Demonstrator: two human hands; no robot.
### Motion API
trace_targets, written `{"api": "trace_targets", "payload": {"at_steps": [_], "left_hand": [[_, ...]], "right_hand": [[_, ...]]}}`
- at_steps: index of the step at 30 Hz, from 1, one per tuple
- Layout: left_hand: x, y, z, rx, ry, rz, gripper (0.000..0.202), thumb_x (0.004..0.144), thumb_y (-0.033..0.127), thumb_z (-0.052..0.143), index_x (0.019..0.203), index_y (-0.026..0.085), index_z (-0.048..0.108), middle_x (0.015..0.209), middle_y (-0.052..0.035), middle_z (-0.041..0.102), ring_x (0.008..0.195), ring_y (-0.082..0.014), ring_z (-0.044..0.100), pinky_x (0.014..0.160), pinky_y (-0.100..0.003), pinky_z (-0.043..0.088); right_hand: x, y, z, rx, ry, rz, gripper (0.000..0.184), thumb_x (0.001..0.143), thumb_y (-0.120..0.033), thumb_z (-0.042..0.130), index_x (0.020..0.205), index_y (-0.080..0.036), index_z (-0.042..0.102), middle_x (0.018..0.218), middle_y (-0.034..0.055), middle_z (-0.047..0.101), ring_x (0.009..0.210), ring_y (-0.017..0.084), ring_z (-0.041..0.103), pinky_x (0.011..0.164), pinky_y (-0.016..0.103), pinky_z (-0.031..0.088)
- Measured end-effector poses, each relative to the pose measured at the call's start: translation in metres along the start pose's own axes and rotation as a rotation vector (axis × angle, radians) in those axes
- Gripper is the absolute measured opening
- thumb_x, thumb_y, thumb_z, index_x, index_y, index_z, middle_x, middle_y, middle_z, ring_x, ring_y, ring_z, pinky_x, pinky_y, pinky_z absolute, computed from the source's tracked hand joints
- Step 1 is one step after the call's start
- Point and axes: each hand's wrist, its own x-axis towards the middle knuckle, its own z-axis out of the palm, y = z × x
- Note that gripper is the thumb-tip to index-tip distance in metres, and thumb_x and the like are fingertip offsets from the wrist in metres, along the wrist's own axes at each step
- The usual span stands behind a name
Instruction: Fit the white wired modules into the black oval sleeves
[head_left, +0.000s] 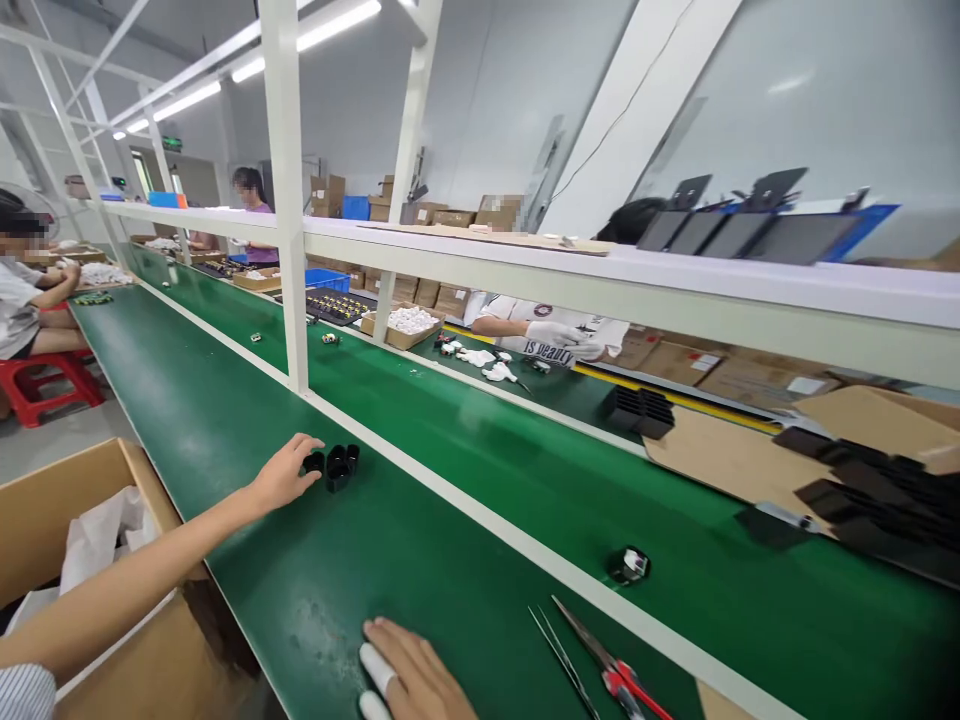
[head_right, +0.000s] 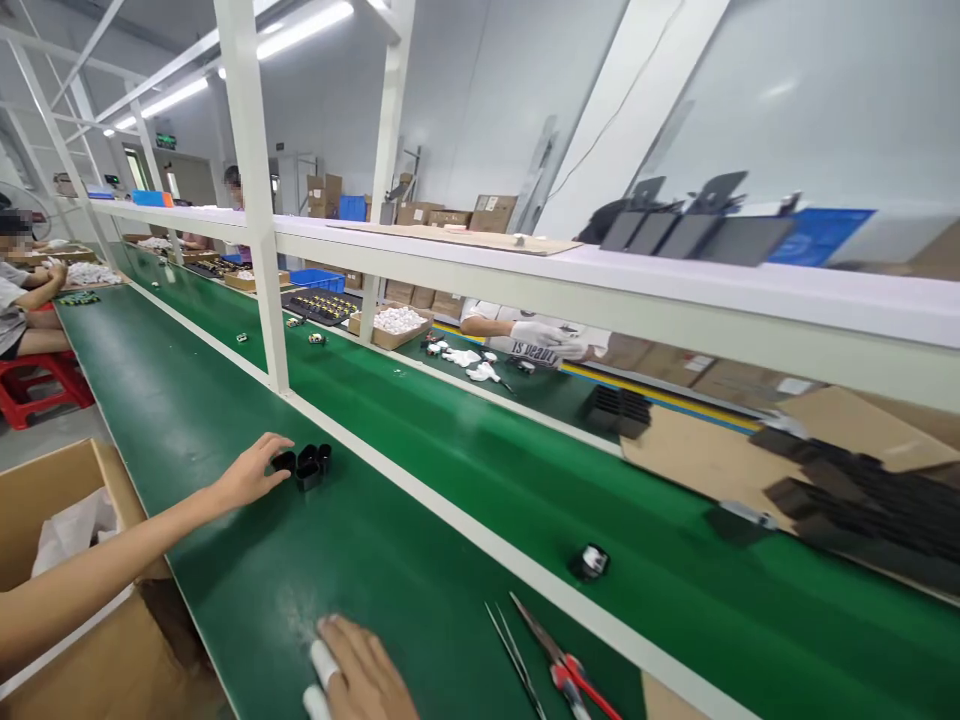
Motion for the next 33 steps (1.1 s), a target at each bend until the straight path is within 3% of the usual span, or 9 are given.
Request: {"api": "trace_targets", "payload": {"at_steps": [2, 5, 9, 13, 16, 19, 21, 26, 33], "left_hand": [[-0.001, 0.002, 0.000, -0.016, -0.007, -0.061, 0.050, 0.085, 0.034, 0.072, 0.134, 0.026, 0.060, 0.136, -0.0118, 0.060, 0.104, -0.0279, 0.071, 0.086, -0.045, 0.064], [-0.002, 0.003, -0.001, -0.043, -0.027, -0.131, 0.048, 0.080, 0.038, 0.076, 0.125, 0.024, 0.065, 0.117, -0.0086, 0.071, 0.094, -0.0260, 0.073, 0.079, -0.040, 0.065], [0.003, 0.010, -0.010, -0.045, 0.037, -0.195, 0.037, 0.081, 0.041, 0.073, 0.113, 0.022, 0.066, 0.091, -0.0035, 0.073, 0.077, -0.0219, 0.072, 0.071, -0.036, 0.064], [0.008, 0.051, -0.012, -0.013, 0.211, -0.189, 0.033, 0.088, 0.041, 0.064, 0.114, 0.021, 0.059, 0.100, -0.0067, 0.068, 0.088, -0.0244, 0.069, 0.085, -0.044, 0.061], [0.010, 0.105, 0.012, -0.068, 0.157, -0.054, 0.037, 0.086, 0.033, 0.068, 0.120, 0.024, 0.056, 0.113, -0.0063, 0.066, 0.100, -0.0240, 0.068, 0.094, -0.041, 0.058], [0.012, 0.153, 0.058, -0.165, -0.095, 0.179, 0.059, 0.083, 0.023, 0.069, 0.139, 0.025, 0.049, 0.116, -0.0067, 0.064, 0.105, -0.0246, 0.066, 0.098, -0.041, 0.057], [0.014, 0.170, 0.091, -0.194, -0.236, 0.265, 0.063, 0.082, 0.020, 0.070, 0.141, 0.024, 0.050, 0.116, -0.0076, 0.062, 0.105, -0.0254, 0.066, 0.098, -0.041, 0.057], [0.017, 0.168, 0.142, -0.231, -0.329, 0.253, 0.055, 0.082, 0.026, 0.079, 0.131, 0.023, 0.055, 0.117, -0.0100, 0.062, 0.108, -0.0302, 0.065, 0.098, -0.050, 0.056], [0.018, 0.155, 0.149, -0.476, -0.332, 0.203, 0.089, 0.082, 0.044, 0.087, 0.153, 0.029, 0.036, 0.139, -0.0136, 0.056, 0.125, -0.0309, 0.060, 0.110, -0.051, 0.050]], "right_hand": [[-0.016, 0.018, -0.022, -0.063, -0.074, 0.067, 0.030, 0.105, -0.026, 0.051, 0.130, -0.023, 0.069, 0.149, 0.0068, 0.061, 0.135, 0.026, 0.062, 0.105, 0.034, 0.060], [-0.032, 0.033, -0.037, -0.105, -0.094, 0.113, 0.037, 0.104, -0.015, 0.043, 0.131, -0.022, 0.068, 0.153, 0.0067, 0.058, 0.137, 0.025, 0.060, 0.102, 0.033, 0.061], [-0.040, 0.033, -0.030, -0.098, -0.048, 0.151, 0.032, 0.106, -0.018, 0.045, 0.125, -0.022, 0.070, 0.155, 0.0063, 0.056, 0.140, 0.024, 0.057, 0.109, 0.033, 0.056], [-0.043, 0.032, -0.023, -0.069, -0.016, 0.145, 0.029, 0.106, -0.019, 0.046, 0.122, -0.022, 0.071, 0.156, 0.0071, 0.055, 0.143, 0.023, 0.054, 0.111, 0.034, 0.055], [-0.045, 0.034, -0.023, -0.063, 0.012, 0.133, 0.035, 0.104, -0.013, 0.044, 0.128, -0.019, 0.068, 0.156, 0.0085, 0.055, 0.144, 0.023, 0.053, 0.110, 0.034, 0.055], [-0.046, 0.033, -0.025, -0.031, 0.001, 0.169, 0.039, 0.100, -0.010, 0.047, 0.134, -0.017, 0.066, 0.158, 0.0085, 0.052, 0.147, 0.023, 0.048, 0.115, 0.037, 0.051], [-0.046, 0.031, -0.027, -0.008, -0.012, 0.196, 0.039, 0.100, -0.012, 0.050, 0.135, -0.017, 0.065, 0.159, 0.0080, 0.051, 0.149, 0.024, 0.046, 0.119, 0.038, 0.048], [-0.046, 0.026, -0.030, -0.010, -0.040, 0.222, 0.042, 0.101, -0.014, 0.050, 0.142, -0.015, 0.060, 0.159, 0.0093, 0.050, 0.150, 0.024, 0.044, 0.121, 0.040, 0.046], [-0.043, 0.030, -0.024, -0.007, -0.031, 0.243, 0.041, 0.102, -0.015, 0.047, 0.139, -0.016, 0.062, 0.155, 0.0080, 0.055, 0.144, 0.026, 0.053, 0.114, 0.040, 0.053]]}}
